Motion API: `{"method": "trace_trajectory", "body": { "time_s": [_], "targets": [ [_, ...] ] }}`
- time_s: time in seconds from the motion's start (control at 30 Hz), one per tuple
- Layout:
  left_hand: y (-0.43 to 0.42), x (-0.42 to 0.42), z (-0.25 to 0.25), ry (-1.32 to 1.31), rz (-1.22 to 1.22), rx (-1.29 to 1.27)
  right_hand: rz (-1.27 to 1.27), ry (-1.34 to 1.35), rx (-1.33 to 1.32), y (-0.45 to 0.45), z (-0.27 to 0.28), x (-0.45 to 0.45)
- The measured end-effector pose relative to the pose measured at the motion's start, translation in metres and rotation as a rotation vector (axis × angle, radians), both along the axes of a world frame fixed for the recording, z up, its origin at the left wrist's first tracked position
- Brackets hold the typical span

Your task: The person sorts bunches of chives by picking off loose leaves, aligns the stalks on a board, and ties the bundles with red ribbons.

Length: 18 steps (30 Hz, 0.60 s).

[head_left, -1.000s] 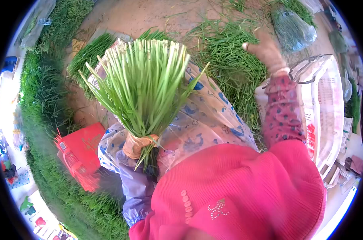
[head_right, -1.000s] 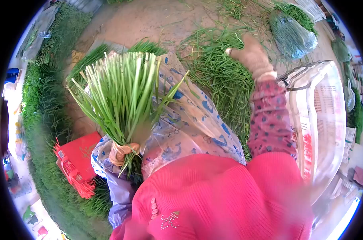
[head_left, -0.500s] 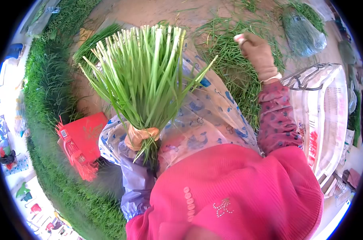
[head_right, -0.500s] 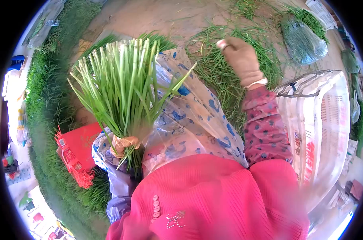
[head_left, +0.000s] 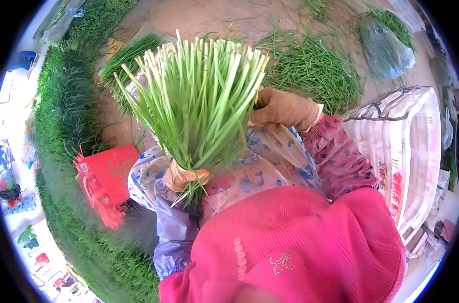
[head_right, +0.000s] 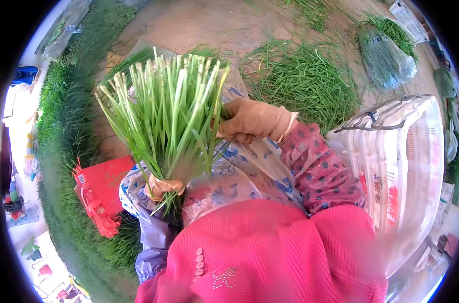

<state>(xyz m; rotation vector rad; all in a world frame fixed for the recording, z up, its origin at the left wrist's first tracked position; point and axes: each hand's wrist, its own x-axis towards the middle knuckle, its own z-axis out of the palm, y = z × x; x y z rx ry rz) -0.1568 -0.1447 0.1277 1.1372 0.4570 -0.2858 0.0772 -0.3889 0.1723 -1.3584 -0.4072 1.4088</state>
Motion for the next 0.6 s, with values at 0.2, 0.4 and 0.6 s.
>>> {"method": "trace_trajectory", "body": {
  "time_s": [0.2,0.4,0.6],
  "targets": [
    [-0.004,0.001,-0.004,-0.017,0.009,-0.019,-0.229,0.687,0.735,-0.04,-0.015,0.027],
    [-0.009,0.001,-0.002,-0.039,0.006,-0.032,-0.67,0.702,0.913,-0.064,0.0,0.048],
    [-0.01,0.002,-0.002,-0.053,0.006,-0.03,-1.2,-0.142,0.173,-0.133,-0.039,0.103]
  ]
}}
